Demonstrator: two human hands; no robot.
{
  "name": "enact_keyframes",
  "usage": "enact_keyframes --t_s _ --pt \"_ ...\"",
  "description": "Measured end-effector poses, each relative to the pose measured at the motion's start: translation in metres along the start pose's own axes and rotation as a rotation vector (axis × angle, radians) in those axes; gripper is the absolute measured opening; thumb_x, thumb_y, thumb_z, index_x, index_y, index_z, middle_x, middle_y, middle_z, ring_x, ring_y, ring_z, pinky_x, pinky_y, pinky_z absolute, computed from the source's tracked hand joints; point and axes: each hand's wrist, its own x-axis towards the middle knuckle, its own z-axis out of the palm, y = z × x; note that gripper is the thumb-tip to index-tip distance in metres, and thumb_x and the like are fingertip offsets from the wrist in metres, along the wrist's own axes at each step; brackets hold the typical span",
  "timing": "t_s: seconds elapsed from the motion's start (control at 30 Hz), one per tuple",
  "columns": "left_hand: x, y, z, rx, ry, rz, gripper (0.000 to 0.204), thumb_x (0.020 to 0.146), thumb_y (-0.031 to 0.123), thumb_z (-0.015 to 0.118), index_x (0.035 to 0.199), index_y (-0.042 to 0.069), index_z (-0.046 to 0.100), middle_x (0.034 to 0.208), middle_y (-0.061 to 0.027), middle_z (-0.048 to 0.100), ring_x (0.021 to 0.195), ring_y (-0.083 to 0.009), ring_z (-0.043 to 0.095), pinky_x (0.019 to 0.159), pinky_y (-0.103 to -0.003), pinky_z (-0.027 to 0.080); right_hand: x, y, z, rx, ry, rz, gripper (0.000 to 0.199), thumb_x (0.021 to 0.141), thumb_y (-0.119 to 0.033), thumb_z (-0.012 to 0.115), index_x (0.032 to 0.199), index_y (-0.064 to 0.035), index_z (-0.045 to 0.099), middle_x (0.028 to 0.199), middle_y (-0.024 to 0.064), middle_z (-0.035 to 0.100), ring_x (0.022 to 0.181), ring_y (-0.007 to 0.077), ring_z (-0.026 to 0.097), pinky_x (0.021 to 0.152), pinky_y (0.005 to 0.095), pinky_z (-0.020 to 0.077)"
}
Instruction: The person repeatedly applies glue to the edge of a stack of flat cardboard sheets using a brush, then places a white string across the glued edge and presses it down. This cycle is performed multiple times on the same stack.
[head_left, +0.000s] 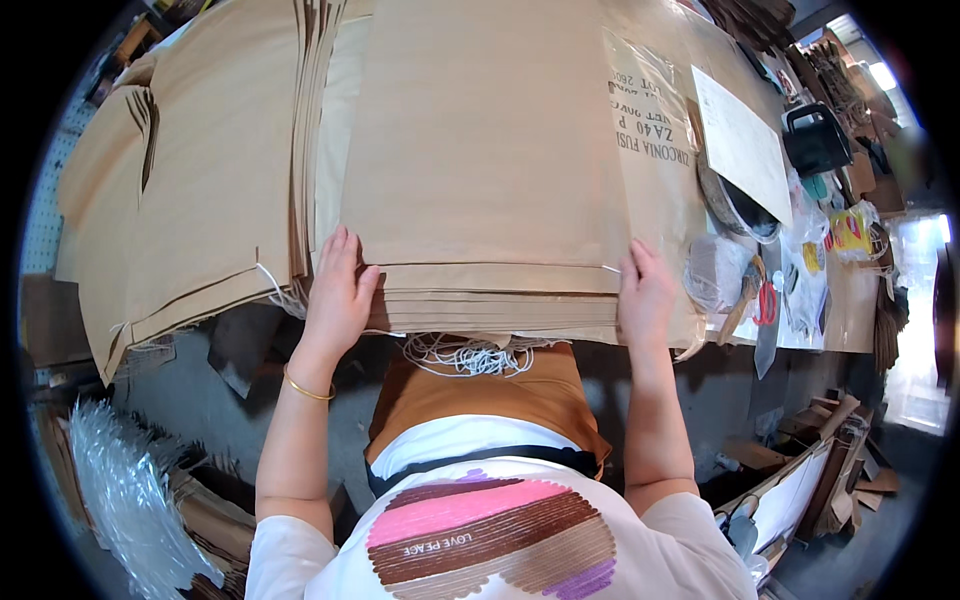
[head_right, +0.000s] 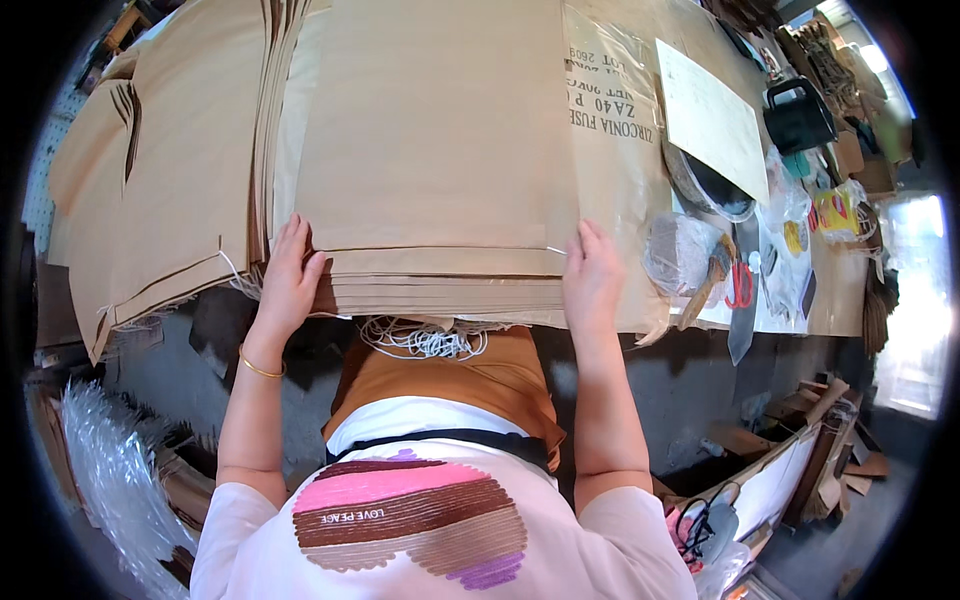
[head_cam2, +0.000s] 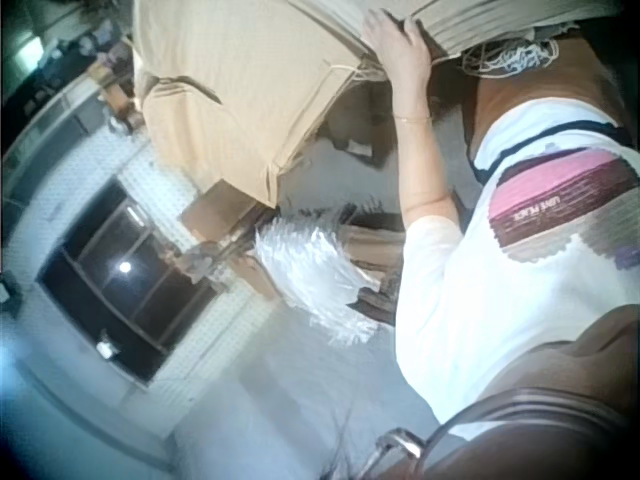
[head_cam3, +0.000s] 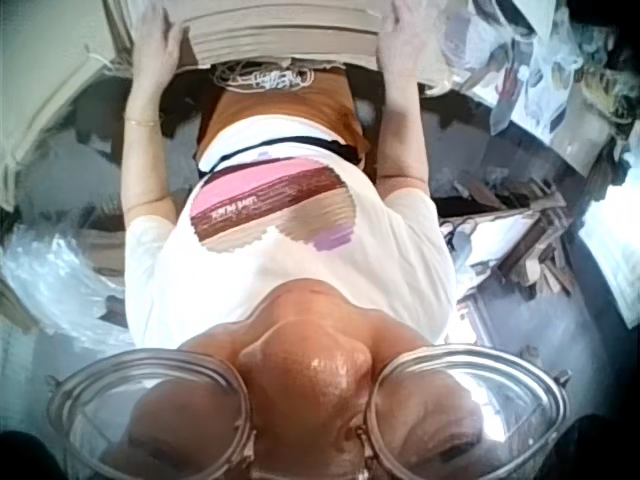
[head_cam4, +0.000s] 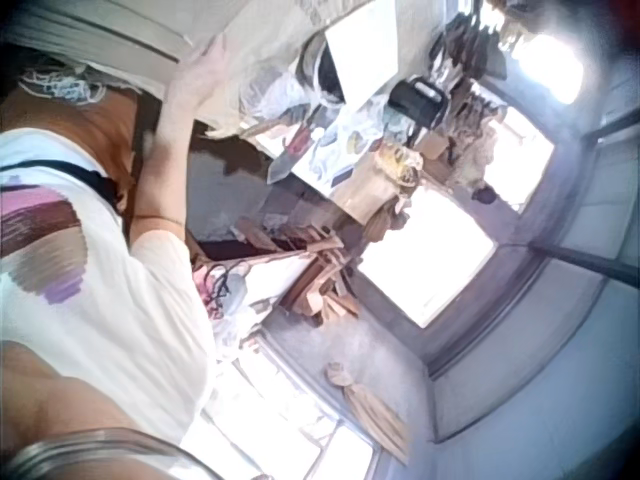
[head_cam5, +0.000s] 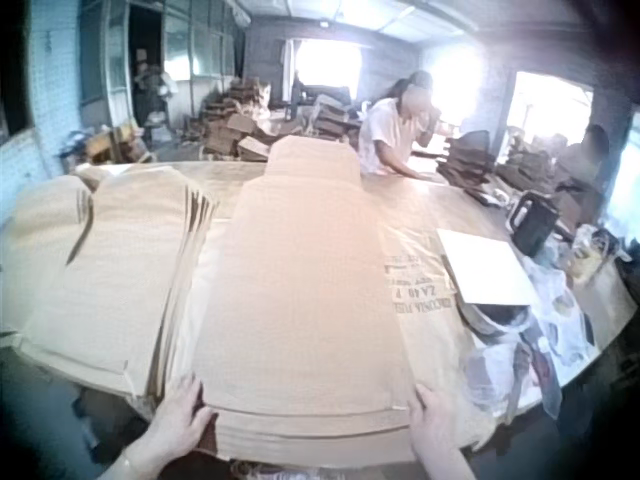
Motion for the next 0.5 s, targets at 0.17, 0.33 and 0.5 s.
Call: enact_keyframes --t_s 0.17,0.33,0.5 --pt "-0.005 0.006 0.008 0.143 0.02 -0.021 0.057 0.093 0.02 0.053 0.138 -0.007 0.031 0.146 -0.0232 0.028 0.137 -0.0374 0.025 0.112 -0.041 0.023 -0.007 0.001 0.022 0.055 0.089 0.022 0.027 0.079 -0.007 0.066 0.103 0.0029 0.059 0.108 0.0164 0.058 0.099 0.0316 0.056 0.086 0.0373 0.0467" --pt "-0.005 0.004 0.008 0.142 0.008 -0.012 0.059 0.092 0.021 0.053 0.138 -0.007 0.03 0.147 -0.0233 0.026 0.137 -0.0372 0.023 0.112 -0.041 0.022 -0.007 -0.005 0.028 -0.063 0.091 -0.029 0.034 0.074 -0.007 0.071 0.104 0.0009 0.058 0.105 0.0151 0.056 0.095 0.03 0.056 0.083 0.0362 0.047" --pt "-0.005 0.005 0.01 0.152 0.033 0.025 0.057 0.092 0.023 0.054 0.133 -0.012 0.033 0.144 -0.0291 0.027 0.134 -0.0414 0.026 0.111 -0.044 0.025 0.0 -0.013 0.016 0.074 0.016 0.245 0.032 0.073 -0.006 0.071 0.102 0.0 0.059 0.107 0.0149 0.055 0.096 0.0297 0.056 0.081 0.0362 0.0474"
